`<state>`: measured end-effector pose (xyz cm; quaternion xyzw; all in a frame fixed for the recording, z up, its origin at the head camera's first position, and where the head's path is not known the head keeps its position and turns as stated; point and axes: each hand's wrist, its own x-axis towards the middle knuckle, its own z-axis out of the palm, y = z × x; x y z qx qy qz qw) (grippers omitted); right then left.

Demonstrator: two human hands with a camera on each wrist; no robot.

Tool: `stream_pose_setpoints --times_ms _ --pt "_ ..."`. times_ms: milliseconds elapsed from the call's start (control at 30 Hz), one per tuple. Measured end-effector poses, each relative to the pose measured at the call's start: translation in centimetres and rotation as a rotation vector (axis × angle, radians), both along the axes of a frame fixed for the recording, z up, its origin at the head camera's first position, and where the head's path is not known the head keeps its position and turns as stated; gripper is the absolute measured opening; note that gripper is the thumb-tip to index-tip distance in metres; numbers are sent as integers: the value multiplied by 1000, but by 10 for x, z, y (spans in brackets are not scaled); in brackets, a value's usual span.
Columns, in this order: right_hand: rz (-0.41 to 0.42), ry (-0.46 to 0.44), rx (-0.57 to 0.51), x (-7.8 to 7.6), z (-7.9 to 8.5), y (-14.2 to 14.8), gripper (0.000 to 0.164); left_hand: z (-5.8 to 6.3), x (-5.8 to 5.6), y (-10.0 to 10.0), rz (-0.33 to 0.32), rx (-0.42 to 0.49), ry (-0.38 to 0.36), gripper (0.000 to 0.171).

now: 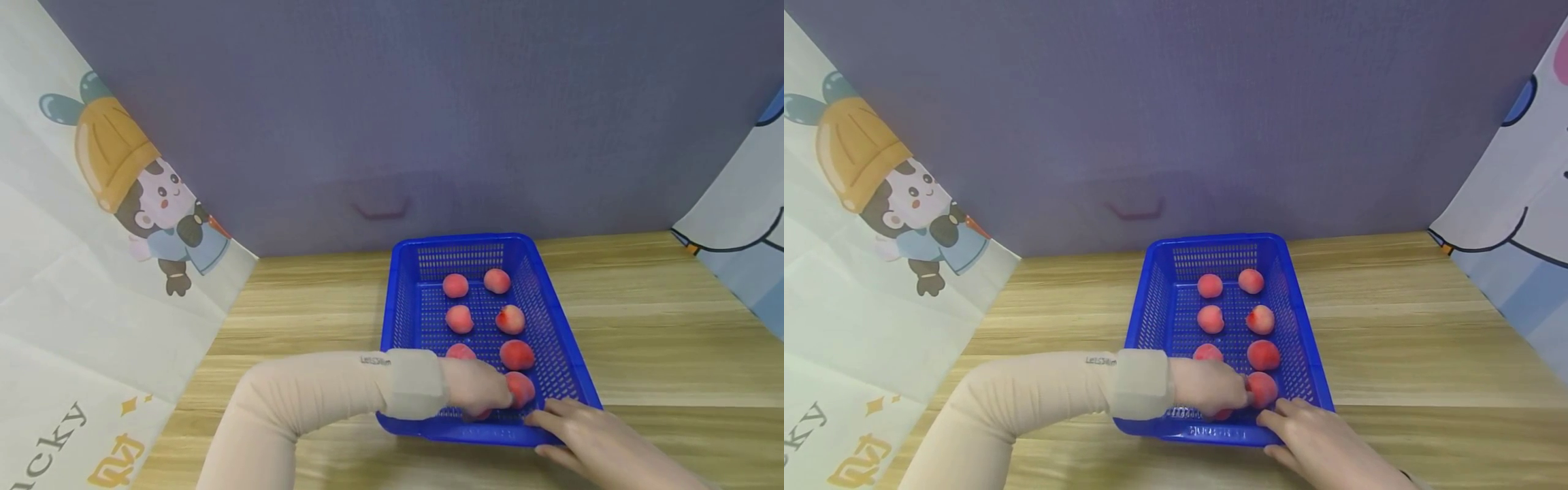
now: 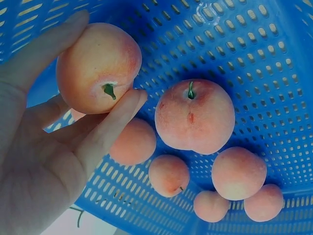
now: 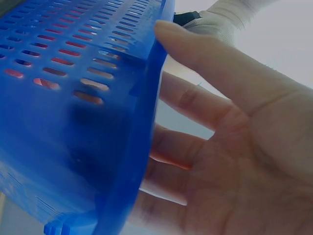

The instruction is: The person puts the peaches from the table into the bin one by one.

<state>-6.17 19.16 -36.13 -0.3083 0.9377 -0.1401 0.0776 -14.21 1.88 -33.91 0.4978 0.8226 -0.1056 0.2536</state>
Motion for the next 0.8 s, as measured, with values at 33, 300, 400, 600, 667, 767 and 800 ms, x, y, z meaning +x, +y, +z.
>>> stream_pose_setpoints --times_ms 33,300,400,600,667,767,800 --pt "1 0 -1 0 0 0 36 0 0 0 7 0 -7 11" --pt "2 -1 -2 0 0 0 35 -6 1 2 108 28 -76 27" --pt "1 -10 -3 0 0 0 36 -7 3 0 247 60 -133 31" --pt "-1 -12 -6 0 0 0 35 -9 4 -3 388 89 -160 34" --pt "-3 -18 -6 0 0 0 36 -10 4 -3 355 84 -133 34" --pt "-6 -23 -4 0 1 0 36 -10 4 -3 333 83 -127 34" --pt "-7 -23 -4 0 1 0 36 -10 4 -3 349 84 -140 34"
